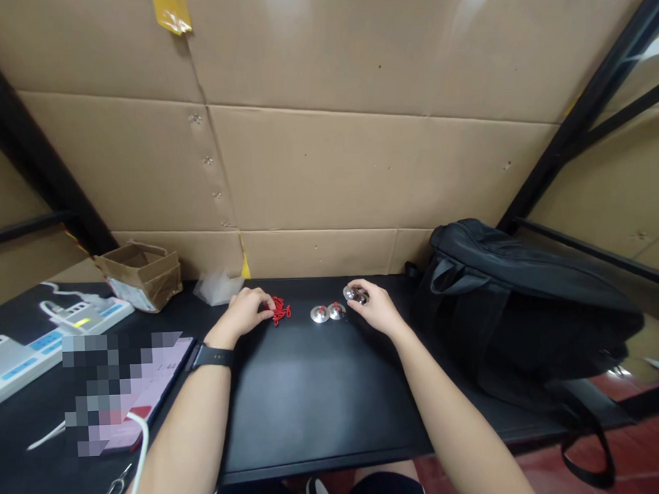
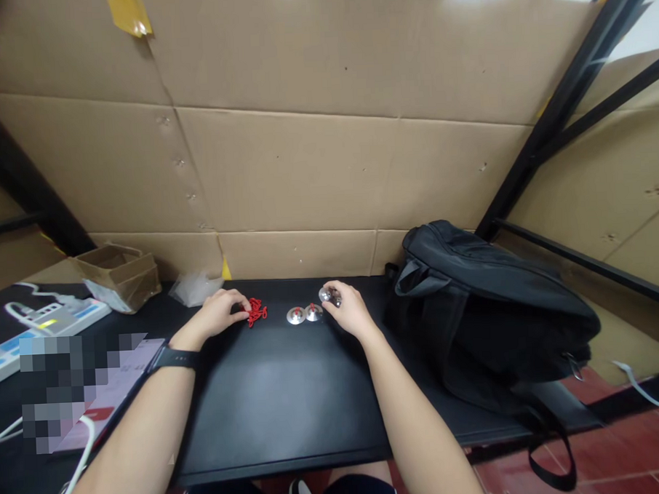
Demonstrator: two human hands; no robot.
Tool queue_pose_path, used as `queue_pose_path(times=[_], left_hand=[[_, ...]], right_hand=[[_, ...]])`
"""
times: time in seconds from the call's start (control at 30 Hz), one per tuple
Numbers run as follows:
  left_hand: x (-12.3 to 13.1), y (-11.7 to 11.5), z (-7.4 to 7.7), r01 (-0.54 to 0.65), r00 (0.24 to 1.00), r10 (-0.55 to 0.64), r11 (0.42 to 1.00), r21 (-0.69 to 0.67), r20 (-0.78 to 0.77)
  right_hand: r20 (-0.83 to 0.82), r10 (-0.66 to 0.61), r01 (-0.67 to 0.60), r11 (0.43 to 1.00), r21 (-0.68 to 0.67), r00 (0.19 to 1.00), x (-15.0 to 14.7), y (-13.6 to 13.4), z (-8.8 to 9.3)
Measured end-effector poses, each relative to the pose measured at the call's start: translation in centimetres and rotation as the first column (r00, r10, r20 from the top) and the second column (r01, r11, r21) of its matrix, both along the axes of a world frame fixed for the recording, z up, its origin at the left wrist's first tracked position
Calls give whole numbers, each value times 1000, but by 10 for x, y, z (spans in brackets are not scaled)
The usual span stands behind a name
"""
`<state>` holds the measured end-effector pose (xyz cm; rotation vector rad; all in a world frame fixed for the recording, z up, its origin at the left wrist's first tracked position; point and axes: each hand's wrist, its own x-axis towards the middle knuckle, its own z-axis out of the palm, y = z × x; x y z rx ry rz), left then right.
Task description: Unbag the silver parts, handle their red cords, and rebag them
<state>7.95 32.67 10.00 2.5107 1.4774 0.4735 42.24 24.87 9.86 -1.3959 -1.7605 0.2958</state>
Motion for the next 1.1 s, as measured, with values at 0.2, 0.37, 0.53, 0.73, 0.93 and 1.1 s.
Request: queue_pose_path(times=[0.2, 0.37, 0.53, 0.73, 0.93, 1.1], left_hand=[[9, -8, 12, 36, 960, -47, 998, 43, 277], [37, -20, 15, -13, 853, -2, 1000, 25, 522], [71, -32, 9, 166, 692, -25, 978, -126, 721], [94, -42, -1, 333, 512, 6, 920, -205, 859], [101, -44, -7, 354, 509, 6, 910, -216, 861], [103, -45, -9, 382, 543, -74, 909, -168, 836]], right_hand=[[-61, 59, -57, 998, 23, 996, -9, -4, 3], [-145, 174, -164, 983, 78, 974, -35, -14, 8], [-296, 252, -232, 967, 103, 921, -57, -18, 6], [-367, 285, -263, 959, 110, 885, -60, -20, 5], [-365, 302, -287, 953, 96, 881, -63, -23, 7], [-366, 298, -281, 954, 101, 881, -63, -23, 5]])
